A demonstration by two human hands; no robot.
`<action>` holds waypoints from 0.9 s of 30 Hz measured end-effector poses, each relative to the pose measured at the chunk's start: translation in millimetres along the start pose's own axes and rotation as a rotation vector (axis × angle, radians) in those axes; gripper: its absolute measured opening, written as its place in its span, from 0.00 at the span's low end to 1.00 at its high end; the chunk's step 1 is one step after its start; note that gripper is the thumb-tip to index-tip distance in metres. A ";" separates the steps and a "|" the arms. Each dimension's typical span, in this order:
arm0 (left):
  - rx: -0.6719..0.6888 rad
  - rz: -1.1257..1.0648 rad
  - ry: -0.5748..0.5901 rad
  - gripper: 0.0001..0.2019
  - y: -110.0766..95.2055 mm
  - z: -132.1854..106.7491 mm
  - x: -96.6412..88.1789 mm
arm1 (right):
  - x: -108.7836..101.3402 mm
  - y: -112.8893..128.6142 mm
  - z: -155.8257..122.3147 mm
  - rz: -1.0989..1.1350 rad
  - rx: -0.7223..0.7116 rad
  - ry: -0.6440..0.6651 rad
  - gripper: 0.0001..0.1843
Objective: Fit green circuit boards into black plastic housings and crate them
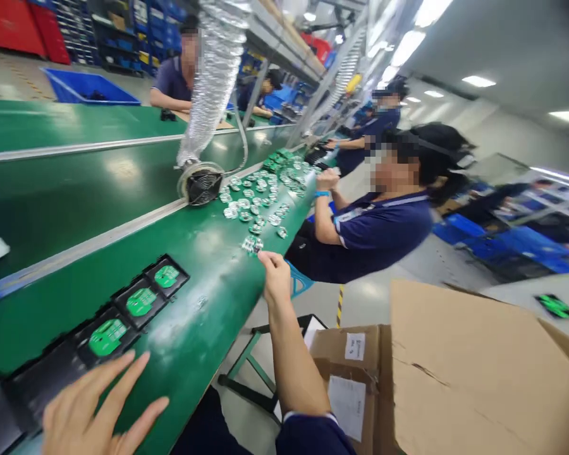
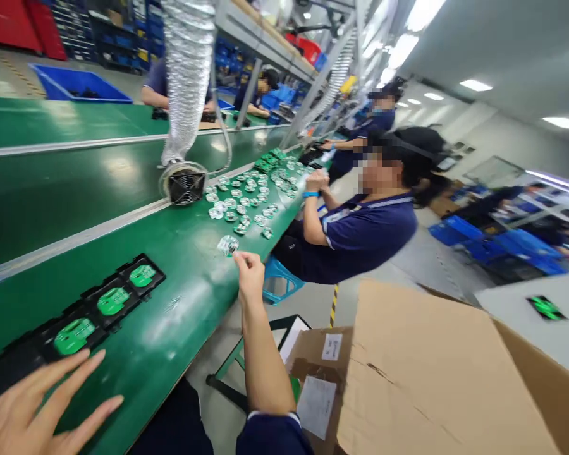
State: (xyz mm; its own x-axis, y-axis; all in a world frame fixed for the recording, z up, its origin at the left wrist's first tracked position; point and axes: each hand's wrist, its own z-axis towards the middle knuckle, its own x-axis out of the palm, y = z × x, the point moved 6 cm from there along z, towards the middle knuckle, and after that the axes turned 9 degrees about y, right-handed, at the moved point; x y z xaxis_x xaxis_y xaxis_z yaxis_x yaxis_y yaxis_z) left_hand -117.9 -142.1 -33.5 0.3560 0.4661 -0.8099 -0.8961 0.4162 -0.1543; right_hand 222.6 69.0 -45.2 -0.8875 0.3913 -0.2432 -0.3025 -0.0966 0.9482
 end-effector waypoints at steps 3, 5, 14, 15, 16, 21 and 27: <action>-0.023 0.186 -0.098 0.32 -3.8 26.4 -34.6 | 54.5 40.7 -90.4 0.110 -0.109 0.296 0.14; -0.108 0.240 -0.104 0.32 -2.0 33.6 -50.1 | 82.5 66.5 -143.3 0.182 -0.189 0.468 0.10; -0.259 0.398 -0.080 0.27 8.5 -19.1 -93.6 | 139.2 116.0 -238.7 0.269 -0.354 0.727 0.05; -0.269 0.384 -0.098 0.26 11.8 -25.1 -98.8 | 141.2 119.3 -243.6 0.265 -0.375 0.737 0.05; -0.295 0.339 -0.114 0.26 16.7 -30.9 -103.5 | 143.0 123.2 -248.4 0.265 -0.401 0.751 0.06; -0.647 -0.602 -0.107 0.28 55.8 -64.0 -100.2 | 152.8 145.2 -266.2 0.294 -0.552 0.801 0.17; -0.825 -1.348 -0.130 0.32 51.3 -91.7 -80.7 | 170.3 169.4 -281.6 0.249 -0.731 0.779 0.13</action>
State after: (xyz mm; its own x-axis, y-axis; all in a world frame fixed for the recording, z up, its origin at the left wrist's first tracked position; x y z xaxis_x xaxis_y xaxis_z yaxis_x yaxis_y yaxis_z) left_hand -216.9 -229.9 -28.0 0.9560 0.1998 0.2147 0.2064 0.0616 -0.9765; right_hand -77.7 -138.4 16.5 -0.8510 -0.3751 -0.3676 0.0112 -0.7127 0.7014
